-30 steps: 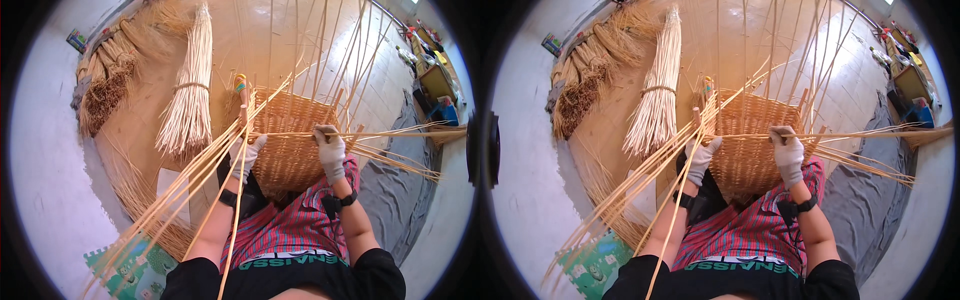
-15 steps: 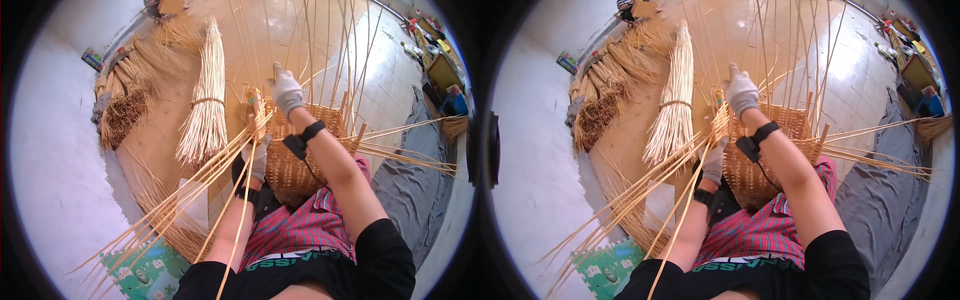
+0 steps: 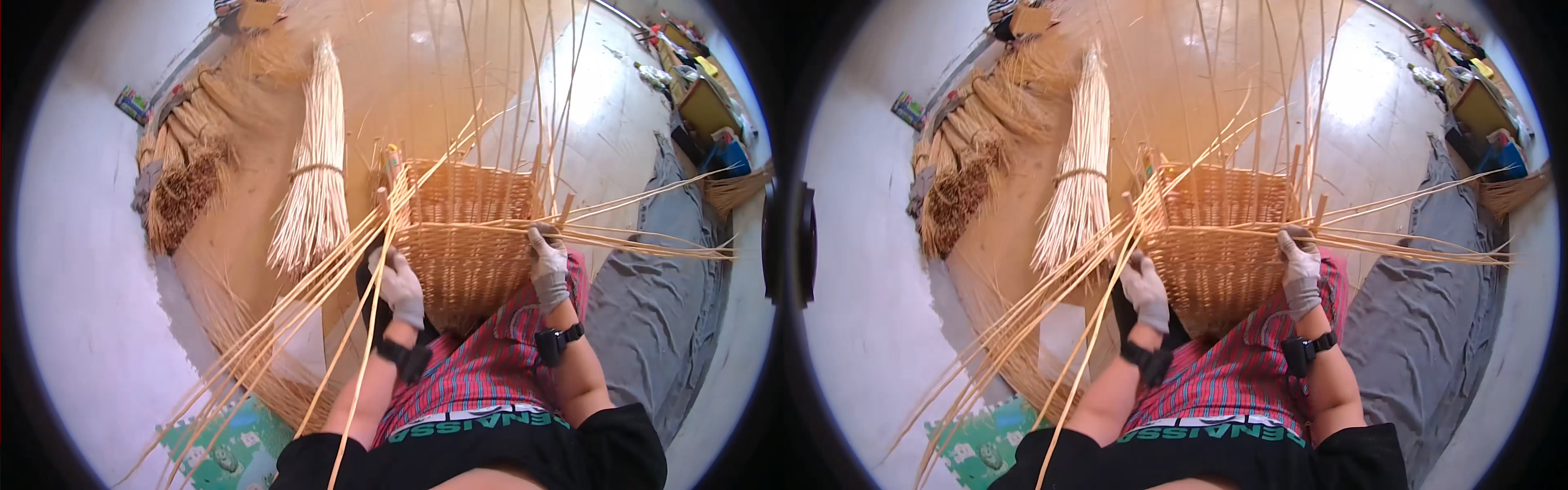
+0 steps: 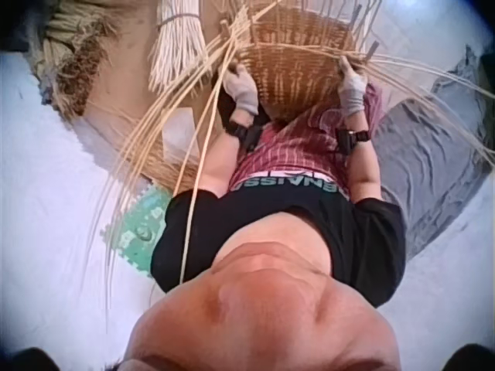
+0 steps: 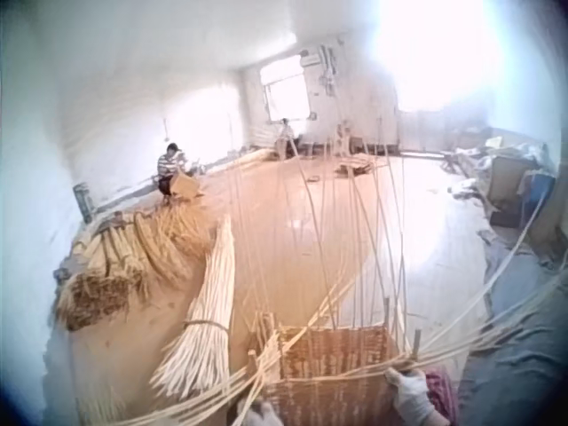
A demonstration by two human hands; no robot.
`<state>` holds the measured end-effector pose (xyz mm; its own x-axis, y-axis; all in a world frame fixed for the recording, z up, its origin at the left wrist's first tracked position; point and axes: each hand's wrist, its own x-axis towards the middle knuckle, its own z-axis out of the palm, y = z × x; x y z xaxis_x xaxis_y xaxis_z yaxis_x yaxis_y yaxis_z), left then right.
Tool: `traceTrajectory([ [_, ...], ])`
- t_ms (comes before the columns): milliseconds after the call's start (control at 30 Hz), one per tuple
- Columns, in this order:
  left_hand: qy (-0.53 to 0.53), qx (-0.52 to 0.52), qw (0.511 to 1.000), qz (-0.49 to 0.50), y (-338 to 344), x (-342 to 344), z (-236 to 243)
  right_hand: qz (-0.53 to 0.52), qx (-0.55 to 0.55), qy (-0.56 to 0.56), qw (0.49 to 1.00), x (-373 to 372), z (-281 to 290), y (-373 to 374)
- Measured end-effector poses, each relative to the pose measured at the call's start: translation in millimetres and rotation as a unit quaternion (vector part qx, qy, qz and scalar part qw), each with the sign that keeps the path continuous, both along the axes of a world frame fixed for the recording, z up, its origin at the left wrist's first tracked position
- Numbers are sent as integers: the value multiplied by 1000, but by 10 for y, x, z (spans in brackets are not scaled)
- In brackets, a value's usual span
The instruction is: Weaving a wicker basket using long wooden strips.
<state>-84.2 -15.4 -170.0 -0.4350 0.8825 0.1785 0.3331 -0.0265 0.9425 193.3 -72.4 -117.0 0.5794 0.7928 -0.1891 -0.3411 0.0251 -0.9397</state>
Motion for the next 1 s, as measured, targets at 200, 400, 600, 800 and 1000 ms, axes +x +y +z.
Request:
traceTrajectory([
  [200, 194, 108, 924, -310, 511, 501, 692, -29, 72, -22, 997, -62, -128, -45],
  [400, 75, -213, 890, -395, 422, 581, 1017, 48, 152, -498, 852, -432, 1002, 1158],
  [600, -34, -251, 892, -373, 498, 481, 1010, 76, 242, -378, 890, -408, 900, 1060],
  [800, -96, -280, 863, -409, 597, 605, 1061, -39, 37, -27, 998, -99, 418, 85],
  [1000, 150, -207, 931, -259, 665, 926, 1352, 5, 155, -56, 986, -194, 533, -48],
])
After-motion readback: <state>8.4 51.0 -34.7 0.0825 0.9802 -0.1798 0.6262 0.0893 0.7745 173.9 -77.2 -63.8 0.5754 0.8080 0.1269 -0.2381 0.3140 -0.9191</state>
